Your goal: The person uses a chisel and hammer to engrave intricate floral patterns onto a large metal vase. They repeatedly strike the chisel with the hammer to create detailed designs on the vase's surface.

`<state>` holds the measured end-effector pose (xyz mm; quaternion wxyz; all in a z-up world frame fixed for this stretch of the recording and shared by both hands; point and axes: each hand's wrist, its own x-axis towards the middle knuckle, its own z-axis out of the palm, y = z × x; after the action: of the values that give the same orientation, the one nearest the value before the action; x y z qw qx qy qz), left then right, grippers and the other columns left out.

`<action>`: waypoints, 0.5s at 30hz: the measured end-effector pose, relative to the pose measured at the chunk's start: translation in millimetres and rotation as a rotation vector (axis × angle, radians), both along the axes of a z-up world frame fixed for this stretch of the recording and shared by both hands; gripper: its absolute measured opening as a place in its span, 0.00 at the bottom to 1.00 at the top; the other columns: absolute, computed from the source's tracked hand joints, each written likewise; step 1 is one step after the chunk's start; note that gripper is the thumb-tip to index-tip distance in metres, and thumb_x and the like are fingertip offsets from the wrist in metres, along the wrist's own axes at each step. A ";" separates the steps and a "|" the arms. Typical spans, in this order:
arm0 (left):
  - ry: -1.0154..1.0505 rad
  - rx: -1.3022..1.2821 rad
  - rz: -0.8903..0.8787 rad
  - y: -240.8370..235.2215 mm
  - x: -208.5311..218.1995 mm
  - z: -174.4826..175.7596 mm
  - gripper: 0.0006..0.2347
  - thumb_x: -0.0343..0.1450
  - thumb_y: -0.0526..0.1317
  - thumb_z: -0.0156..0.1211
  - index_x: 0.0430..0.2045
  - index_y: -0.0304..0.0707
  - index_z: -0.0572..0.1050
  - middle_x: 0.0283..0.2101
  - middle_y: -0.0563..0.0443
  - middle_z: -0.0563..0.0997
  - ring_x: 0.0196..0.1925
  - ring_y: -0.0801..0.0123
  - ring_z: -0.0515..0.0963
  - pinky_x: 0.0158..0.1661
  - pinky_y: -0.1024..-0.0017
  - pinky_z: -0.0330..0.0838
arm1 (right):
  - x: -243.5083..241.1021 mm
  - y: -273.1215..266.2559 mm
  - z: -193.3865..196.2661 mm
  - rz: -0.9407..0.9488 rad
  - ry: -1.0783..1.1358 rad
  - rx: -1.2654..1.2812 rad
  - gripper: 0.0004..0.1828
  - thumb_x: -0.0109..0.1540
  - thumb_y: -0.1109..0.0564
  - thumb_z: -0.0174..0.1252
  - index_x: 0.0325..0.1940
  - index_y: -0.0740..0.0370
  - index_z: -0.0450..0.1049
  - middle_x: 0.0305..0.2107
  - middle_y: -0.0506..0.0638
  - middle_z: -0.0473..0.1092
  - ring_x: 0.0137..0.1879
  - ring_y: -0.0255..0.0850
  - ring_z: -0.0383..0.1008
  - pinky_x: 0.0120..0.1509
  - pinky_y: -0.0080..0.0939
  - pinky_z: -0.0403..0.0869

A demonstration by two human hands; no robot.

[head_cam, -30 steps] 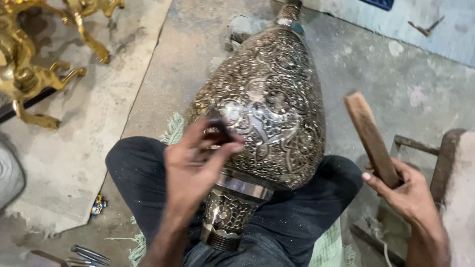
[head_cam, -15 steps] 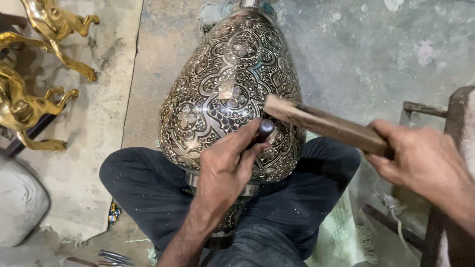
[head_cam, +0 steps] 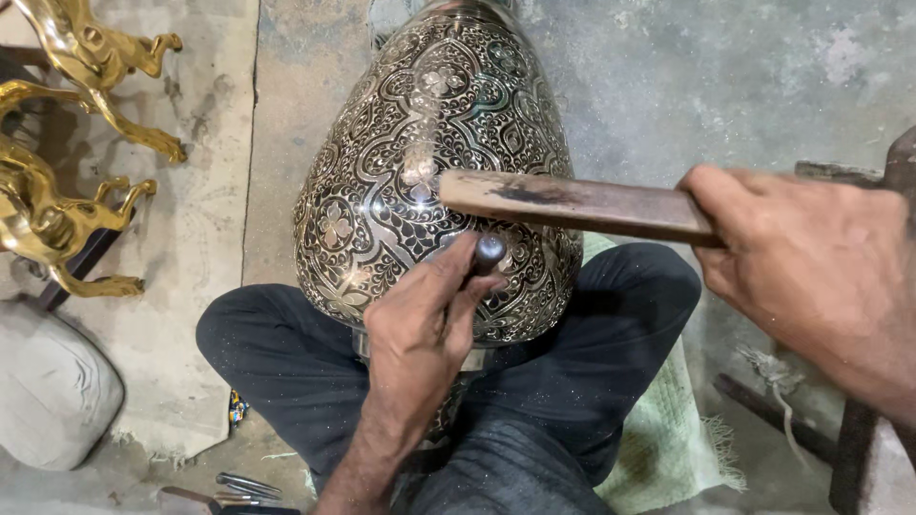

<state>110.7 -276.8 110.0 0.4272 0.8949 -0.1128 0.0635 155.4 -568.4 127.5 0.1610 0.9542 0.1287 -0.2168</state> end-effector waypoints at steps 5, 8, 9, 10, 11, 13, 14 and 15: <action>0.011 -0.010 -0.003 -0.4 0.4 1.3 0.13 0.71 0.26 0.62 0.49 0.32 0.78 0.44 0.45 0.87 0.43 0.68 0.89 0.40 0.76 0.87 | -3.3 3.7 19.1 -0.077 -0.079 0.508 0.08 0.64 0.55 0.62 0.47 0.52 0.76 0.26 0.44 0.76 0.23 0.32 0.71 0.26 0.34 0.72; 0.082 -0.018 -0.009 0.1 0.9 5.3 0.10 0.71 0.27 0.63 0.45 0.33 0.80 0.40 0.48 0.87 0.41 0.70 0.89 0.38 0.76 0.86 | -3.1 12.2 36.1 -0.082 -0.129 0.592 0.07 0.60 0.56 0.65 0.43 0.54 0.77 0.23 0.45 0.75 0.25 0.33 0.73 0.28 0.37 0.73; 0.099 -0.012 -0.005 0.0 1.8 6.2 0.09 0.71 0.27 0.64 0.44 0.33 0.80 0.39 0.49 0.87 0.40 0.71 0.89 0.38 0.76 0.86 | -1.8 15.3 40.9 -0.118 -0.137 0.714 0.09 0.58 0.58 0.65 0.42 0.55 0.78 0.21 0.45 0.75 0.25 0.33 0.73 0.29 0.37 0.73; 0.093 -0.015 -0.005 -0.2 2.1 6.4 0.09 0.71 0.27 0.63 0.45 0.32 0.80 0.39 0.49 0.87 0.40 0.71 0.89 0.37 0.77 0.86 | -1.8 18.0 44.7 -0.058 -0.184 0.617 0.10 0.57 0.57 0.66 0.42 0.56 0.77 0.22 0.46 0.75 0.25 0.34 0.74 0.29 0.38 0.73; 0.087 -0.018 -0.005 -0.2 2.3 6.3 0.10 0.71 0.26 0.62 0.45 0.31 0.79 0.40 0.48 0.87 0.40 0.70 0.89 0.36 0.77 0.86 | -2.4 20.1 47.5 0.003 -0.229 0.520 0.12 0.55 0.56 0.67 0.42 0.57 0.77 0.23 0.46 0.75 0.25 0.36 0.75 0.30 0.39 0.73; 0.073 -0.024 -0.012 0.0 1.8 5.5 0.09 0.72 0.26 0.61 0.45 0.31 0.79 0.40 0.48 0.87 0.40 0.70 0.89 0.36 0.78 0.87 | -0.3 23.3 48.3 -0.001 -0.210 0.471 0.12 0.56 0.56 0.68 0.42 0.56 0.77 0.24 0.45 0.76 0.25 0.35 0.75 0.30 0.38 0.73; 0.064 -0.027 -0.025 0.8 1.4 5.1 0.09 0.72 0.26 0.61 0.44 0.31 0.79 0.40 0.48 0.87 0.40 0.70 0.89 0.37 0.77 0.87 | 1.4 24.4 46.4 -0.069 -0.148 0.518 0.11 0.57 0.57 0.67 0.43 0.55 0.77 0.24 0.44 0.77 0.25 0.34 0.75 0.30 0.36 0.74; 0.055 -0.031 -0.038 1.9 1.0 4.1 0.08 0.73 0.26 0.61 0.43 0.32 0.79 0.40 0.48 0.87 0.40 0.70 0.89 0.38 0.77 0.87 | 1.6 24.0 44.8 -0.137 -0.086 0.563 0.10 0.58 0.58 0.67 0.43 0.54 0.77 0.23 0.42 0.77 0.25 0.32 0.75 0.29 0.35 0.74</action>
<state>111.7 -274.9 114.1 0.4451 0.8872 -0.1167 0.0324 157.0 -544.3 172.2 -0.1201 0.9761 0.1120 -0.1424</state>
